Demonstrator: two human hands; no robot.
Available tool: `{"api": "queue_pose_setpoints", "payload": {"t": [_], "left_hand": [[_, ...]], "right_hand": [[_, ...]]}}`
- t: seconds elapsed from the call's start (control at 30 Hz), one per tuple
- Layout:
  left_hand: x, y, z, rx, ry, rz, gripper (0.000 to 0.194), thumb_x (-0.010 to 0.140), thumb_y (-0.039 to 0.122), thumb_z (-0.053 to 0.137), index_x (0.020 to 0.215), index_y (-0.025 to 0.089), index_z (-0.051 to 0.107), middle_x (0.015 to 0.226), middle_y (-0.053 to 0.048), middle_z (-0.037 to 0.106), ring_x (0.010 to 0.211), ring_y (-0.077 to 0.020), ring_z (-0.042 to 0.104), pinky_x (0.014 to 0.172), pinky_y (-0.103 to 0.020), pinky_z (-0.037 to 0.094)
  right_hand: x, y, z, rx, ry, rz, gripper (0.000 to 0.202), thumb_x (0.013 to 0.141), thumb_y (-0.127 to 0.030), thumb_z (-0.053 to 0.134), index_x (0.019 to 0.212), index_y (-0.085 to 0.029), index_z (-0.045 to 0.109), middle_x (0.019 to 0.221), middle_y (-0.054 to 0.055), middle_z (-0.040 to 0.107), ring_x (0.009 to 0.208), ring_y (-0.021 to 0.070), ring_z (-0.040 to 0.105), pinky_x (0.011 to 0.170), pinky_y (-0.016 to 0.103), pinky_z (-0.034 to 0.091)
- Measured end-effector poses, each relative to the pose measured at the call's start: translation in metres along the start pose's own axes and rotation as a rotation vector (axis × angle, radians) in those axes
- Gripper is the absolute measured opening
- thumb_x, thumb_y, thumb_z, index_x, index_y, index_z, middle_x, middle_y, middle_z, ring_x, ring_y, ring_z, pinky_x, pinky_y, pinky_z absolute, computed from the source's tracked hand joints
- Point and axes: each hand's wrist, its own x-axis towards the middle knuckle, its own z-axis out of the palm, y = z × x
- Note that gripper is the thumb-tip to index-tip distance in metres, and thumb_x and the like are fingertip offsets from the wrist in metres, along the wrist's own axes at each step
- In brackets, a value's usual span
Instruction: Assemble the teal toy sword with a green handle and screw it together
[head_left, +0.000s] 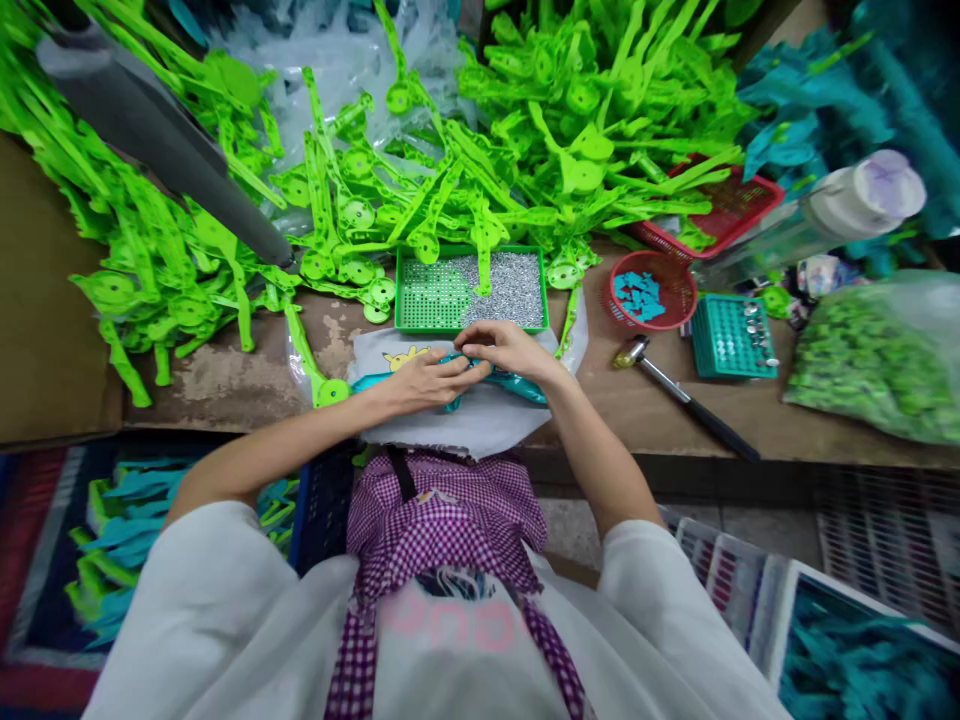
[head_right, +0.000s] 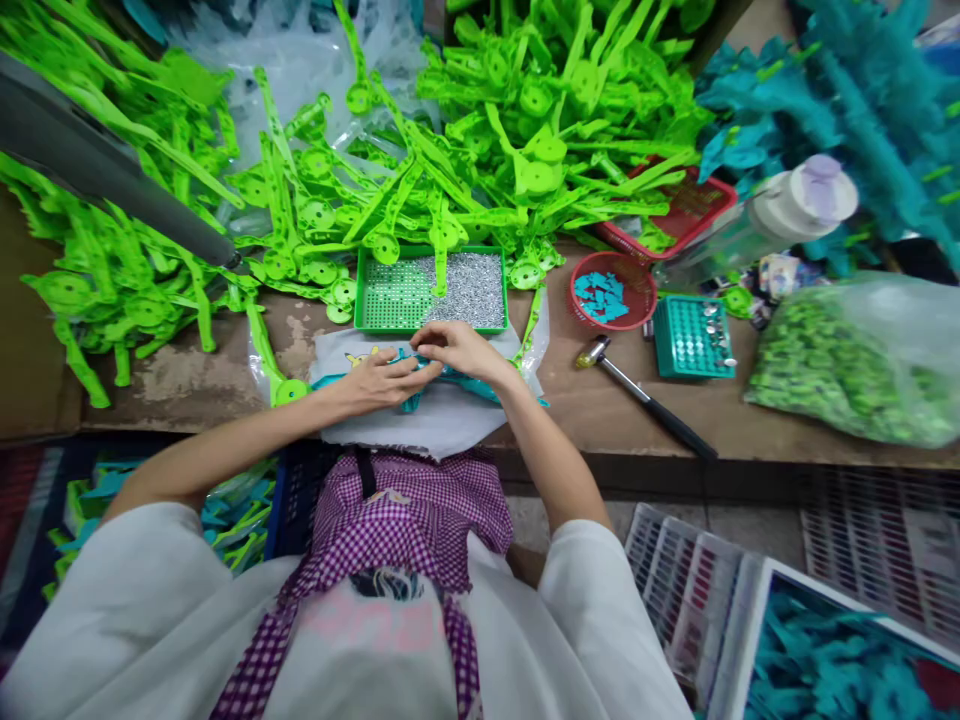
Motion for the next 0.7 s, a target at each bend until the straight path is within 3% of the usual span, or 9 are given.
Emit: {"api": "queue_pose_setpoints", "payload": {"t": [0.13,0.27,0.33,0.47,0.7], "left_hand": [[-0.015,0.021,0.028,0.046,0.281,-0.319,0.022,0.101,0.032,0.058,0.116,0.030,0.075,0.129,-0.009,0.068,0.108,-0.0269,0.060,0.090,-0.042,0.043],[-0.012,0.031,0.037,-0.065,0.508,-0.543,0.027,0.103,0.039,0.055,0.102,0.025,0.078,0.116,-0.010,0.068,0.098,-0.0242,0.058,0.087,-0.042,0.042],[-0.009,0.035,0.035,-0.100,0.515,-0.547,0.028,0.104,0.037,0.053,0.104,0.024,0.078,0.120,-0.011,0.066,0.100,-0.0243,0.057,0.088,-0.042,0.042],[-0.007,0.038,0.028,-0.123,0.413,-0.488,0.025,0.104,0.030,0.052,0.112,0.025,0.076,0.134,-0.012,0.060,0.114,-0.0279,0.054,0.091,-0.043,0.041],[-0.006,0.032,0.033,-0.161,0.385,-0.490,0.028,0.105,0.025,0.051,0.114,0.031,0.077,0.113,-0.006,0.072,0.102,-0.0234,0.059,0.084,-0.040,0.039]], "right_hand": [[-0.014,0.005,0.001,-0.071,0.134,0.004,0.016,0.089,-0.036,0.068,0.094,-0.021,0.070,0.093,0.004,0.074,0.085,0.0180,0.064,0.077,0.034,0.051],[-0.024,0.004,0.010,-0.187,0.206,-0.009,0.019,0.093,-0.041,0.066,0.094,-0.022,0.067,0.087,0.003,0.070,0.081,0.0180,0.061,0.075,0.034,0.049],[-0.027,0.001,0.013,-0.227,0.195,-0.041,0.019,0.095,-0.040,0.063,0.102,-0.023,0.068,0.094,0.004,0.070,0.085,0.0186,0.062,0.078,0.035,0.050],[-0.030,-0.002,0.015,-0.238,0.148,-0.109,0.023,0.095,-0.038,0.063,0.113,-0.025,0.069,0.110,0.007,0.067,0.098,0.0201,0.062,0.091,0.038,0.052],[-0.032,0.005,0.025,-0.244,0.197,-0.091,0.021,0.087,-0.026,0.064,0.108,-0.023,0.067,0.115,0.007,0.063,0.099,0.0210,0.062,0.093,0.041,0.053]]}}
